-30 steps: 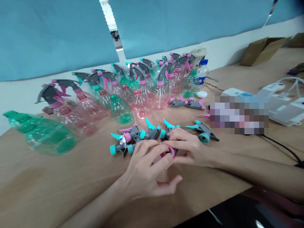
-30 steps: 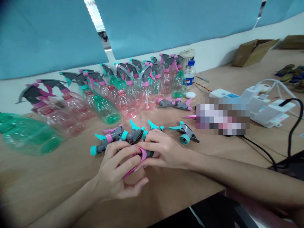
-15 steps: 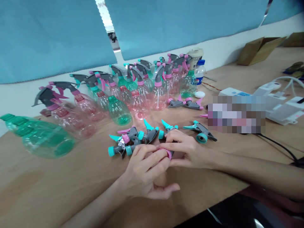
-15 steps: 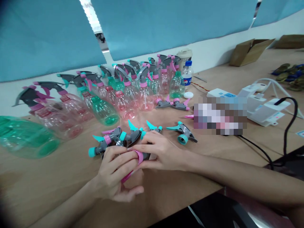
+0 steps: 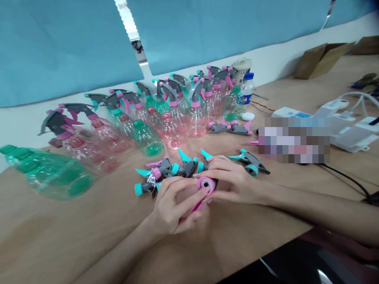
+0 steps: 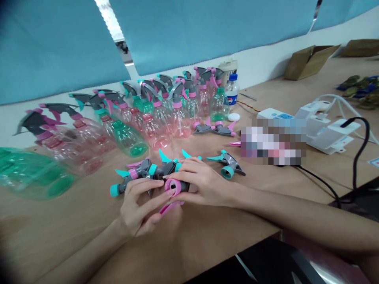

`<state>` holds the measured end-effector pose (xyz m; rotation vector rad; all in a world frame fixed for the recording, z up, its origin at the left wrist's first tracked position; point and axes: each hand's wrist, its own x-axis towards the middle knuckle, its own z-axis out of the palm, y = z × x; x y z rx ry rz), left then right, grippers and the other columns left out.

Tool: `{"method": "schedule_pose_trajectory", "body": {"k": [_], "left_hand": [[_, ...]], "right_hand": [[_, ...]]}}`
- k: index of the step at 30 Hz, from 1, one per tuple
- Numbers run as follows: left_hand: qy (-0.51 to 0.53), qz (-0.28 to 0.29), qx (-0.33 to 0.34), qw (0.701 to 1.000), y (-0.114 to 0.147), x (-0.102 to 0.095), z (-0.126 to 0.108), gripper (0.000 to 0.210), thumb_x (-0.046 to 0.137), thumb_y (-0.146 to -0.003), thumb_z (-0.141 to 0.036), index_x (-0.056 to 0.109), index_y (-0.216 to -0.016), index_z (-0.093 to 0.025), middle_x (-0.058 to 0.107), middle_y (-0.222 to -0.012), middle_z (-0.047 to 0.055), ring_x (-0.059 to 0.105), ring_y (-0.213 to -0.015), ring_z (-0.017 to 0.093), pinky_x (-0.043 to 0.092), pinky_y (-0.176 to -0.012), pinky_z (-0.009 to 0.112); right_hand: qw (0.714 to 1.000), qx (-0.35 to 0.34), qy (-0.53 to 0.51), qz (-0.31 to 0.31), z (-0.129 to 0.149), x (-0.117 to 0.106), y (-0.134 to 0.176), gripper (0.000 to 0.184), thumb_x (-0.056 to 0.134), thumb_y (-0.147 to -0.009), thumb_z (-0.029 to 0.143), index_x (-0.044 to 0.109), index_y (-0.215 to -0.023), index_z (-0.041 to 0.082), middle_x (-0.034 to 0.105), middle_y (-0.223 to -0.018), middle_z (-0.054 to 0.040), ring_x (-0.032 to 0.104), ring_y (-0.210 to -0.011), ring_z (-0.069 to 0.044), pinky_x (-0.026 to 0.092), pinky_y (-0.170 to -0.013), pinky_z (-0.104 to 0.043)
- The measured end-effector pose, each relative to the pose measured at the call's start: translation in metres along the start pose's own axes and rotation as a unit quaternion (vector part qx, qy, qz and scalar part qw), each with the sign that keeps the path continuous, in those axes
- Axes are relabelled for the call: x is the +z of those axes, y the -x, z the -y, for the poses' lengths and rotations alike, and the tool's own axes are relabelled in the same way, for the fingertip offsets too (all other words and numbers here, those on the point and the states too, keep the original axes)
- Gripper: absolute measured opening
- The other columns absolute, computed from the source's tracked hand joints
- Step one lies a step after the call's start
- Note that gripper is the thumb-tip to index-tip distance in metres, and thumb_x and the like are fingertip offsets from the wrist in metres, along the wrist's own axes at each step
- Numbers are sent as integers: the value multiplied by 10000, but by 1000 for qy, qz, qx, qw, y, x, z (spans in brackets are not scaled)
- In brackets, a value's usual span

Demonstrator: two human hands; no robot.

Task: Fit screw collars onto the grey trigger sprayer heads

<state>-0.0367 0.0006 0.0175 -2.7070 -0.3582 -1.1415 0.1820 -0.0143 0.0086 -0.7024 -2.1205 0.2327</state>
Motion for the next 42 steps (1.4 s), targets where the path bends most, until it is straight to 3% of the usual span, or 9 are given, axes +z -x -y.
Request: {"method": "schedule_pose_trajectory", "body": {"k": [7,16,25,33,39,42], "left_hand": [[39,-13,-64,997,-1,-1,0,339,328,-949,-339,610,-1048,-179,497,-1040,89,498,-890,214,443,-762,375],[74,11,-86,993,6,5,2,297,412,-908,-348,588,-1084,-187,461,-1091,101,472,-950,233,454,-765,376],[81,25,-97,992,2,6,-7,264,549,-850,-350,573,-1069,-204,468,-1087,90,469,-955,227,459,-767,365],[63,61,-129,988,1,7,-9,370,534,-872,-332,483,-1216,-206,447,-1117,106,463,-1026,247,449,-834,401],[49,41,-156,986,-1,9,-10,292,539,-863,-306,494,-1127,-192,468,-1027,84,477,-949,226,443,-814,395],[61,39,-155,985,-1,8,-9,258,538,-863,-296,504,-1097,-194,474,-981,69,474,-900,210,446,-775,373]], "right_hand": [[1000,2,10,-14,-6,0,0,298,669,-799,339,582,-1050,203,657,-922,-31,611,-899,-164,361,-1035,-462],[999,25,27,-19,-5,2,0,324,668,-791,358,600,-1072,210,600,-1093,-83,557,-1076,-214,333,-1064,-488],[999,26,18,-10,-4,6,3,328,643,-820,335,596,-1116,200,568,-1110,-100,536,-1080,-219,407,-999,-440],[999,40,18,-20,-5,6,3,325,602,-848,366,586,-1129,204,561,-1102,-101,555,-1047,-216,467,-920,-416],[999,25,31,-25,-2,8,3,310,584,-861,356,589,-1135,212,574,-1073,-93,550,-1028,-213,478,-890,-407],[998,50,34,-19,0,8,4,291,578,-864,357,601,-1126,230,579,-1053,-82,553,-1018,-216,487,-871,-401]]}}
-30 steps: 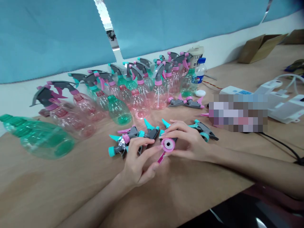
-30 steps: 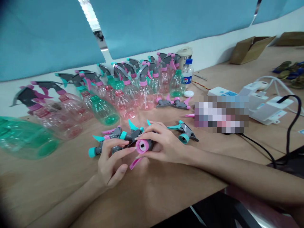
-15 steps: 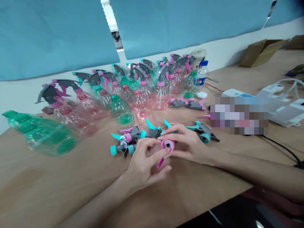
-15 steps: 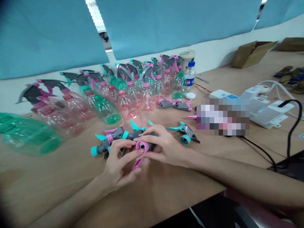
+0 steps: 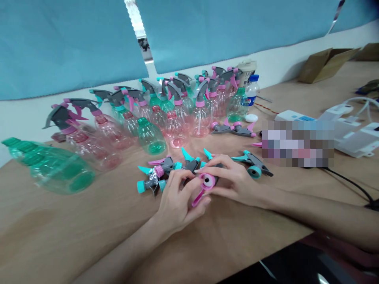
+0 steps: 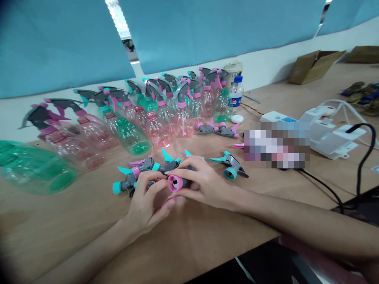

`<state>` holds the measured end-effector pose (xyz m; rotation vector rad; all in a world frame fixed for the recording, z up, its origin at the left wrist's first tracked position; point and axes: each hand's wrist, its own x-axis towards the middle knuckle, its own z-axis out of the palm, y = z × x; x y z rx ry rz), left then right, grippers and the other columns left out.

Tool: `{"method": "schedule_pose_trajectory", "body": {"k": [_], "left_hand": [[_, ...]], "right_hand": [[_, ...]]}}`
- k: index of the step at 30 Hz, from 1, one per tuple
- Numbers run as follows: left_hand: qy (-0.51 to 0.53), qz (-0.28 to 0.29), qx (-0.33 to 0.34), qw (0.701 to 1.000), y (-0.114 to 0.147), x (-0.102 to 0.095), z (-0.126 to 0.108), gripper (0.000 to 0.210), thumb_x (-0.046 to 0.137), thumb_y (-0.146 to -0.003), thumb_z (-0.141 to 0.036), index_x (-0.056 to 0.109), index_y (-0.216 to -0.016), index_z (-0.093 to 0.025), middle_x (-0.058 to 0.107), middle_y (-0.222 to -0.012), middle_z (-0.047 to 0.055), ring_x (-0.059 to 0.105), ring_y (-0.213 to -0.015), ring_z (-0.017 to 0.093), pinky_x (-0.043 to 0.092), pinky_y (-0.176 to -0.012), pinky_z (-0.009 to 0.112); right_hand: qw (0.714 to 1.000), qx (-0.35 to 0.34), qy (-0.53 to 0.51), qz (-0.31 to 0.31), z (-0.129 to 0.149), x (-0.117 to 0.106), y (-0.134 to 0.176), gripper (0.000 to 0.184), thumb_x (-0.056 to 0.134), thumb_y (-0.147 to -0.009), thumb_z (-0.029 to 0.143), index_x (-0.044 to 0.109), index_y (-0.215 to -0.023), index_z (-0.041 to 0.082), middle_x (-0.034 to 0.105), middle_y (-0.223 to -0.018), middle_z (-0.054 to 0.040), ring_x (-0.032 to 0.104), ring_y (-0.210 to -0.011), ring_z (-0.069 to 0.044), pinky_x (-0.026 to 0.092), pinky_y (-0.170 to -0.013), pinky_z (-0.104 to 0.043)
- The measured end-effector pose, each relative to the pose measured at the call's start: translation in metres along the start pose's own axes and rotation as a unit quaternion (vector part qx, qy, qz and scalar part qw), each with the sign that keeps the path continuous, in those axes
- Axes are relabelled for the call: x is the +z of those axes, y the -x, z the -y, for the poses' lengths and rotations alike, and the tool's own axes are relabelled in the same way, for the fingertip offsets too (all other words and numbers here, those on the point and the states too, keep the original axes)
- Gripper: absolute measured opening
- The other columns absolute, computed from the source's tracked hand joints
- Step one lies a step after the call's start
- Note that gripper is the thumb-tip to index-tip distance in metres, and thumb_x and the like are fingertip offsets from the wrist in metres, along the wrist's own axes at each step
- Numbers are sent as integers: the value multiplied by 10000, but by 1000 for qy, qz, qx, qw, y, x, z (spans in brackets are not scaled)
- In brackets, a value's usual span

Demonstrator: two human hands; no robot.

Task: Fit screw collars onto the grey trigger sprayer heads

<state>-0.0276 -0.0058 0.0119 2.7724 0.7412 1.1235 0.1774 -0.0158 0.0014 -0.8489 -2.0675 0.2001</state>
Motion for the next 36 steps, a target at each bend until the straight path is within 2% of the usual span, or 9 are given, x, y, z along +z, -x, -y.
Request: {"method": "schedule_pose_trajectory", "body": {"k": [6,10,12,16,21,26,29,32,36], "left_hand": [[68,-12,-50,996,3,2,3,283,462,-909,-286,433,-1168,-177,477,-1039,86,481,-960,204,450,-814,367],[99,-46,-148,983,6,4,4,94,399,-939,-256,455,-940,-181,495,-842,19,491,-749,139,438,-663,270],[96,-32,-159,982,7,4,4,166,361,-956,-257,446,-833,-184,484,-735,-9,467,-640,118,406,-583,242],[59,50,-46,996,7,3,0,299,340,-966,-242,456,-698,-176,501,-614,-19,459,-541,108,367,-510,234],[14,44,98,994,9,5,-6,324,384,-941,-218,496,-642,-168,565,-596,-7,520,-539,105,389,-501,224],[-14,40,100,994,10,8,-6,352,371,-945,-234,517,-630,-169,579,-580,-7,552,-539,112,423,-512,229],[-30,49,98,994,11,9,-6,360,351,-951,-240,527,-644,-170,588,-594,0,573,-560,120,433,-524,235],[-36,57,92,993,11,9,-5,359,333,-958,-238,538,-672,-167,594,-611,6,584,-581,126,446,-544,238],[-34,54,80,995,11,10,-5,329,362,-949,-238,533,-678,-166,583,-608,0,578,-583,127,442,-543,234]], "right_hand": [[996,89,-9,-20,-7,-5,-5,295,614,-830,410,634,-1047,212,605,-996,-73,582,-933,-218,487,-820,-381],[987,146,-12,-66,-14,-16,-16,256,590,-842,423,638,-985,215,644,-939,-45,595,-866,-210,474,-765,-355],[983,165,-8,-84,-16,-23,-24,263,580,-841,444,640,-948,211,649,-901,-34,596,-823,-203,465,-728,-336],[983,173,7,-53,-13,-31,-52,306,543,-849,486,647,-891,202,639,-805,-22,588,-742,-177,439,-658,-293],[986,147,20,70,4,-10,-94,423,505,-843,554,620,-727,165,563,-621,12,509,-581,-115,346,-529,-245],[979,134,44,145,12,35,-119,511,403,-871,612,633,-740,175,556,-574,20,491,-551,-112,341,-547,-260],[973,109,150,136,7,54,-124,504,411,-868,617,659,-810,182,649,-726,-35,578,-745,-185,385,-774,-365],[964,106,211,121,0,54,-122,493,435,-865,602,655,-993,179,665,-990,-104,561,-1005,-269,306,-942,-481],[966,106,186,148,-7,29,-109,463,466,-855,591,656,-1023,204,667,-1047,-94,563,-1041,-272,336,-941,-471]]}}
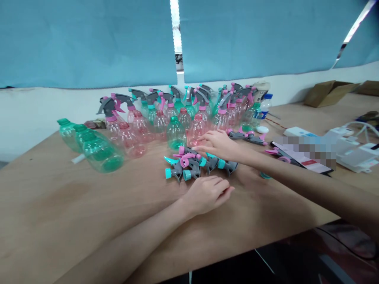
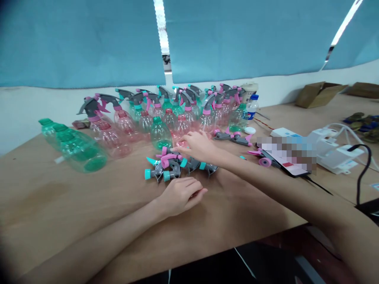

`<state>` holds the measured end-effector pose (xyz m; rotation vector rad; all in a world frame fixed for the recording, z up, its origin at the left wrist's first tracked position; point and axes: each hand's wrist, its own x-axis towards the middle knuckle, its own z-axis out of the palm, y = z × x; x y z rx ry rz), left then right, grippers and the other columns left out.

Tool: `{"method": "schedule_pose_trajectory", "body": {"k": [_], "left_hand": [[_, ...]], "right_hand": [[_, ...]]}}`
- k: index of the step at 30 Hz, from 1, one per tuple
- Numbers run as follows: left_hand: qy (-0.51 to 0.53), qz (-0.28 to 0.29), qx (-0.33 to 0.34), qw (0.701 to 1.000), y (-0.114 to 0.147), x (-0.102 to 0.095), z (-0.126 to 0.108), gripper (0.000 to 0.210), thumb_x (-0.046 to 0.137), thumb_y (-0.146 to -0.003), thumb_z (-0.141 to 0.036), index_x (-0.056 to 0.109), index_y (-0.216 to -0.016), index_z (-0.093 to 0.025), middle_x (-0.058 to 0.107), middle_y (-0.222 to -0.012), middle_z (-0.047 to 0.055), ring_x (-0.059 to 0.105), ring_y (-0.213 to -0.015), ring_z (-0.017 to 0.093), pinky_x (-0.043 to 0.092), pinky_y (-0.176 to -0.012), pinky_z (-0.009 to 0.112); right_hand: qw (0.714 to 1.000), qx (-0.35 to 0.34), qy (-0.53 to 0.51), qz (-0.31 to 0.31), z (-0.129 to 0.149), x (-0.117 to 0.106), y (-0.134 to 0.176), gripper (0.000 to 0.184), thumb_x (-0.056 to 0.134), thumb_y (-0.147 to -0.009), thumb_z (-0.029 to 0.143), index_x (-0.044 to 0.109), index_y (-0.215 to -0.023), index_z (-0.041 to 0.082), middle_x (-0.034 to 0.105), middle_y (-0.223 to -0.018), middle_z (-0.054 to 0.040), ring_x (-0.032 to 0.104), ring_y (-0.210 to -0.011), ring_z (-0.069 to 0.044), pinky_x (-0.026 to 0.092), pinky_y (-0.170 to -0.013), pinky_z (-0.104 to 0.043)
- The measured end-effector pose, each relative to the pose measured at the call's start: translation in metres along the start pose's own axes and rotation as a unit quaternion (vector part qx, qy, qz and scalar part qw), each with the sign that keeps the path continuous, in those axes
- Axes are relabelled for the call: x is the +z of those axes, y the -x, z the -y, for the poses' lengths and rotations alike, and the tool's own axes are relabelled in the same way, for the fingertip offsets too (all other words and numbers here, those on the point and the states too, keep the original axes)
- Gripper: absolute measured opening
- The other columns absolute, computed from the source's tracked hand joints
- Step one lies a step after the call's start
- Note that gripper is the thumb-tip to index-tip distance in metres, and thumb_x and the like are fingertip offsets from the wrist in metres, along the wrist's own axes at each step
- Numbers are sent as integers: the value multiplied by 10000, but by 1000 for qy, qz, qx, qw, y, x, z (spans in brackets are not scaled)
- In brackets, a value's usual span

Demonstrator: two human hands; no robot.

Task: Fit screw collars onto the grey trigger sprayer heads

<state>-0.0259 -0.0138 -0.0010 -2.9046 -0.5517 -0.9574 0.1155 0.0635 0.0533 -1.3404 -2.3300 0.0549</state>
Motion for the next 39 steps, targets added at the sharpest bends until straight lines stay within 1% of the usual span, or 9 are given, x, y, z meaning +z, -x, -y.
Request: {"method": "schedule_pose_trajectory", "body": {"k": [4,9,13,17,21,25,28,31,39], "left_hand": [[7,-7,-5,1000,-1,-1,0,312,381,-941,-223,506,-660,-170,564,-601,-6,558,-568,123,432,-527,232],[16,-16,-16,1000,-1,-3,1,277,392,-936,-211,484,-677,-178,535,-606,-4,539,-590,132,440,-536,238],[31,-48,-45,997,-3,-5,3,165,442,-910,-177,511,-760,-171,567,-714,26,536,-697,154,478,-631,267],[-4,-59,-73,996,-17,-6,7,77,484,-879,-140,558,-891,-158,588,-905,80,534,-861,198,488,-751,339],[-77,6,-95,992,-45,-2,15,166,526,-880,-246,594,-1012,-170,554,-1170,126,506,-1042,275,447,-853,448],[-111,118,-118,980,-65,6,28,436,533,-866,-469,537,-1212,-202,481,-1315,155,426,-1216,325,361,-963,528],[-149,171,-147,963,-61,10,35,481,495,-870,-527,538,-1218,-199,549,-1247,151,465,-1179,332,330,-963,568],[-168,181,-154,957,-49,9,34,446,466,-896,-501,533,-1217,-198,580,-1206,133,502,-1125,311,376,-921,520],[-157,225,-176,945,-31,-16,18,381,396,-935,-474,574,-1125,-195,611,-1131,93,514,-1082,276,415,-890,426]], "right_hand": [[999,7,-23,23,-24,-27,28,443,479,-860,557,656,-1026,185,655,-1086,-106,582,-1021,-271,427,-848,-409],[995,69,-27,74,-56,-56,69,540,502,-792,640,647,-1065,197,642,-1095,-110,586,-1020,-300,463,-820,-426],[991,103,-31,78,-76,-64,102,537,513,-785,634,641,-1076,201,638,-1065,-112,605,-974,-286,476,-816,-433],[995,69,-38,62,-91,-61,130,504,535,-793,606,633,-1108,224,620,-1106,-108,579,-1037,-282,462,-882,-446],[995,41,-43,75,-95,-53,143,505,535,-813,580,609,-1161,222,585,-1193,-117,526,-1145,-293,415,-967,-481],[994,51,-54,74,-94,-42,143,540,531,-819,578,581,-1215,213,560,-1240,-130,513,-1173,-290,417,-980,-474],[994,37,-63,79,-97,-34,139,514,513,-839,563,587,-1205,210,570,-1233,-121,505,-1179,-279,411,-994,-462],[995,30,-67,73,-101,-27,134,466,492,-861,541,612,-1160,203,601,-1193,-113,533,-1134,-275,426,-969,-466],[995,43,-38,79,-94,-21,121,381,531,-858,460,642,-1086,176,632,-1130,-119,582,-1056,-275,463,-905,-441]]}}
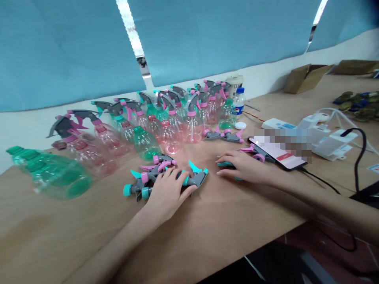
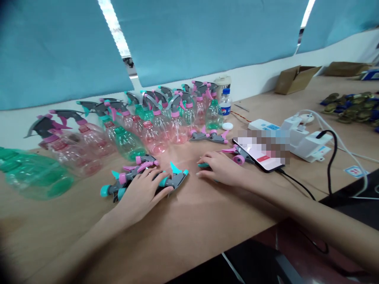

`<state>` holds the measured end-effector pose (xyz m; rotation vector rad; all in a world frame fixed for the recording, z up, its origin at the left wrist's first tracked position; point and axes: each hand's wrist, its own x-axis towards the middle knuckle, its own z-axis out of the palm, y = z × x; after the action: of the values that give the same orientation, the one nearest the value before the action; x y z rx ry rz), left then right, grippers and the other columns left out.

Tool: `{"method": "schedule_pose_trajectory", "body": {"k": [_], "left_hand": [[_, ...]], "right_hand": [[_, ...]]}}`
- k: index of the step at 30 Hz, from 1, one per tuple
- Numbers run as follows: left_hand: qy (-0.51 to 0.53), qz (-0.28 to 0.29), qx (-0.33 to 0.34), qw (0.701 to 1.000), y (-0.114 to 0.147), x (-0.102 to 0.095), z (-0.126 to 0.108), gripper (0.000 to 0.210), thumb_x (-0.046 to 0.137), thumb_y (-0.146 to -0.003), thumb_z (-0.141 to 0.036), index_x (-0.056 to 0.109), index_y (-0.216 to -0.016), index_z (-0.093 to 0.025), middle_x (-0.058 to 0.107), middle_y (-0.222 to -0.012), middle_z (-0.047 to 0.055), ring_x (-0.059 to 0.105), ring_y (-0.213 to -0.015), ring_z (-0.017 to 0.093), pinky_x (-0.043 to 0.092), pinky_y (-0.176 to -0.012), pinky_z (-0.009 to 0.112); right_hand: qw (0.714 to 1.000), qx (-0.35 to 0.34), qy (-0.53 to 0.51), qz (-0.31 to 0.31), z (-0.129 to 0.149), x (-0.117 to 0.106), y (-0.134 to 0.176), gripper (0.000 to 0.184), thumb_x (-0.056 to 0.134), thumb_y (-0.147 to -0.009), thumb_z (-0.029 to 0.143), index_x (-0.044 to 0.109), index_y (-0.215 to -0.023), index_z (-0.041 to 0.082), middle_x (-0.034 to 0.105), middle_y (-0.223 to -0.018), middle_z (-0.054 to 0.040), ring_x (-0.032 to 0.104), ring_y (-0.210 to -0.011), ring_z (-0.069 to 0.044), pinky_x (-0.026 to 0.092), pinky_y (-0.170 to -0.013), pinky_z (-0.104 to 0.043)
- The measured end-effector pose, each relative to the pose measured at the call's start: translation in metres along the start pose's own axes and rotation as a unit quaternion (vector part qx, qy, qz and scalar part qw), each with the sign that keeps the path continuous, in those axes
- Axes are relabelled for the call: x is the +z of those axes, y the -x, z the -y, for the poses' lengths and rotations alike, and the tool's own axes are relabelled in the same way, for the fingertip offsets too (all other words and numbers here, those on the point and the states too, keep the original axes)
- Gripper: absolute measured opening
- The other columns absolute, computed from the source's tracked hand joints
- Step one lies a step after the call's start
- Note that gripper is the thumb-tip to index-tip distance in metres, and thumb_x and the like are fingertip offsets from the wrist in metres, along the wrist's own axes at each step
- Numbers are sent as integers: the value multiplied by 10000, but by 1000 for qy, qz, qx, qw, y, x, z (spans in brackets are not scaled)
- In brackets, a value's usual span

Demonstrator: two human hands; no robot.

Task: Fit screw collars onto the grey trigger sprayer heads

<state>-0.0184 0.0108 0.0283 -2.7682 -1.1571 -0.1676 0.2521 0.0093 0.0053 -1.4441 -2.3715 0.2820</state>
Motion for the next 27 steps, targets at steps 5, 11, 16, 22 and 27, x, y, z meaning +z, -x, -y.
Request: {"method": "schedule_pose_trajectory", "body": {"k": [5,11,16,22,27], "left_hand": [[-13,31,13,999,12,-3,11,350,443,-938,-396,492,-1251,-248,539,-1272,79,462,-1185,280,367,-962,464],[-17,34,46,998,9,-7,10,263,552,-895,-296,549,-1148,-222,589,-1194,70,487,-1164,283,284,-1020,517],[100,-45,33,993,-4,-6,-6,255,616,-853,-288,539,-1086,-217,630,-1066,43,558,-1026,247,394,-919,440],[273,-149,-54,949,-17,17,-11,244,605,-855,-286,496,-1059,-209,624,-1007,37,612,-894,204,493,-747,347],[282,-193,-55,938,-12,28,-8,257,631,-830,-219,490,-1046,-228,635,-959,5,628,-781,160,514,-702,301]], "right_hand": [[1000,-10,15,1,-3,4,-5,305,531,-870,398,643,-1056,184,619,-1133,-110,585,-1041,-266,471,-890,-433],[999,-18,10,-35,2,0,-11,266,557,-864,370,643,-1045,196,613,-1139,-102,569,-1057,-276,451,-898,-461],[987,-85,-87,-104,29,-15,-22,215,545,-888,365,641,-988,201,662,-1034,-55,600,-979,-210,468,-853,-360],[978,-100,-151,-102,53,-2,-31,254,565,-874,390,598,-1006,175,666,-963,-50,616,-883,-182,479,-761,-304],[974,-115,-172,-90,47,22,-28,329,605,-846,388,563,-1100,183,631,-998,-72,572,-927,-203,478,-802,-343]]}}
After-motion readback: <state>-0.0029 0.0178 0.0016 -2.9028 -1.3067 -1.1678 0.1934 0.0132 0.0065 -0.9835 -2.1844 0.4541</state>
